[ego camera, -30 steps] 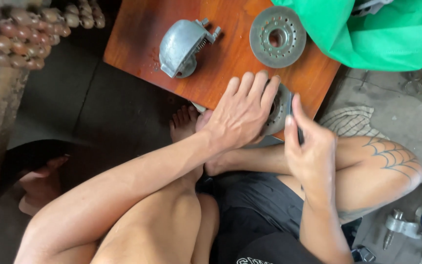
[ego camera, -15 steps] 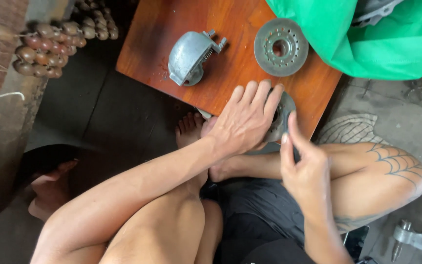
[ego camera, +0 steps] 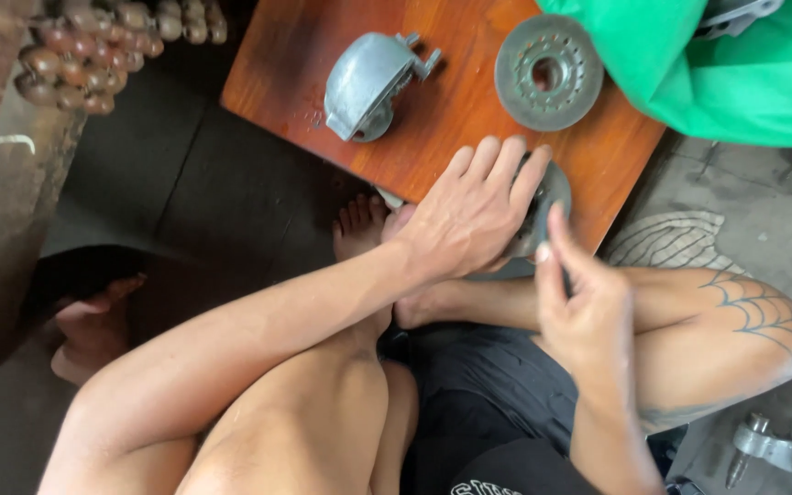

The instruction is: A person cleans a motorcycle clutch plate by scraping its surface and holes with a small metal tool.

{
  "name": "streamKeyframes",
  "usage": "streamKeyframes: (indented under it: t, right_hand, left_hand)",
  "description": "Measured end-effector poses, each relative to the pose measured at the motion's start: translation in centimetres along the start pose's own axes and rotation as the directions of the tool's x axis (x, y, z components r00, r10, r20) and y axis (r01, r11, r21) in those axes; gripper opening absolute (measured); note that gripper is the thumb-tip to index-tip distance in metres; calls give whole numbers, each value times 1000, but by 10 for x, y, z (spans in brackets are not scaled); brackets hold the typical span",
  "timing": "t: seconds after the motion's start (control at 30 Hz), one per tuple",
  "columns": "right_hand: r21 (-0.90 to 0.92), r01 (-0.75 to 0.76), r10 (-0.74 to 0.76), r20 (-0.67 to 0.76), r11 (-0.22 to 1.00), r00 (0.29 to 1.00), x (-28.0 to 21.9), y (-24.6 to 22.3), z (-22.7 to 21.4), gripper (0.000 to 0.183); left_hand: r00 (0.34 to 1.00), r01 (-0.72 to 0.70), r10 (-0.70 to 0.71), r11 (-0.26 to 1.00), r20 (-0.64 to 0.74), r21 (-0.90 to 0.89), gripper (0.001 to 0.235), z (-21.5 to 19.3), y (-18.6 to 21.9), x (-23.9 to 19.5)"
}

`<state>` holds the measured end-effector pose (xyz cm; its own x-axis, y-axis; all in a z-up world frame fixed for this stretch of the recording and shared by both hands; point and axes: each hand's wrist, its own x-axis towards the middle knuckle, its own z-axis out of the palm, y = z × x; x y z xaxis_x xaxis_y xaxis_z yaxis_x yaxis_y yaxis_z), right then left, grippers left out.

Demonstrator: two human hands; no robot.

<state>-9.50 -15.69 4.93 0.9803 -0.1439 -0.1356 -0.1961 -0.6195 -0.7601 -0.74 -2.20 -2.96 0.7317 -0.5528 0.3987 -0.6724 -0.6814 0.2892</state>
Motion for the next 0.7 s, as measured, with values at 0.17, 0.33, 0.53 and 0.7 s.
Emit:
streamKeyframes:
  t: [0.17, 0.33, 0.53, 0.7]
  right_hand:
    - [-44, 102, -103, -13, 994, 995, 28, 6, -3, 41]
    - [-70, 141, -141, -8, 988, 990, 34, 13, -3, 41]
    - [-245, 116, -119, 0, 963, 993, 9, -4, -3, 39]
    - [-327, 163, -178, -15, 931, 984, 19, 17, -5, 39]
  left_hand:
    - [991, 15, -6, 998, 133, -63, 111, -31, -3, -1]
    - [986, 64, -26, 971, 162, -232, 107, -37, -9, -10]
    - [987, 103, -65, 957, 148, -270, 103, -26, -13, -12]
    - [971, 117, -62, 966, 232, -231, 111, -23, -11, -11]
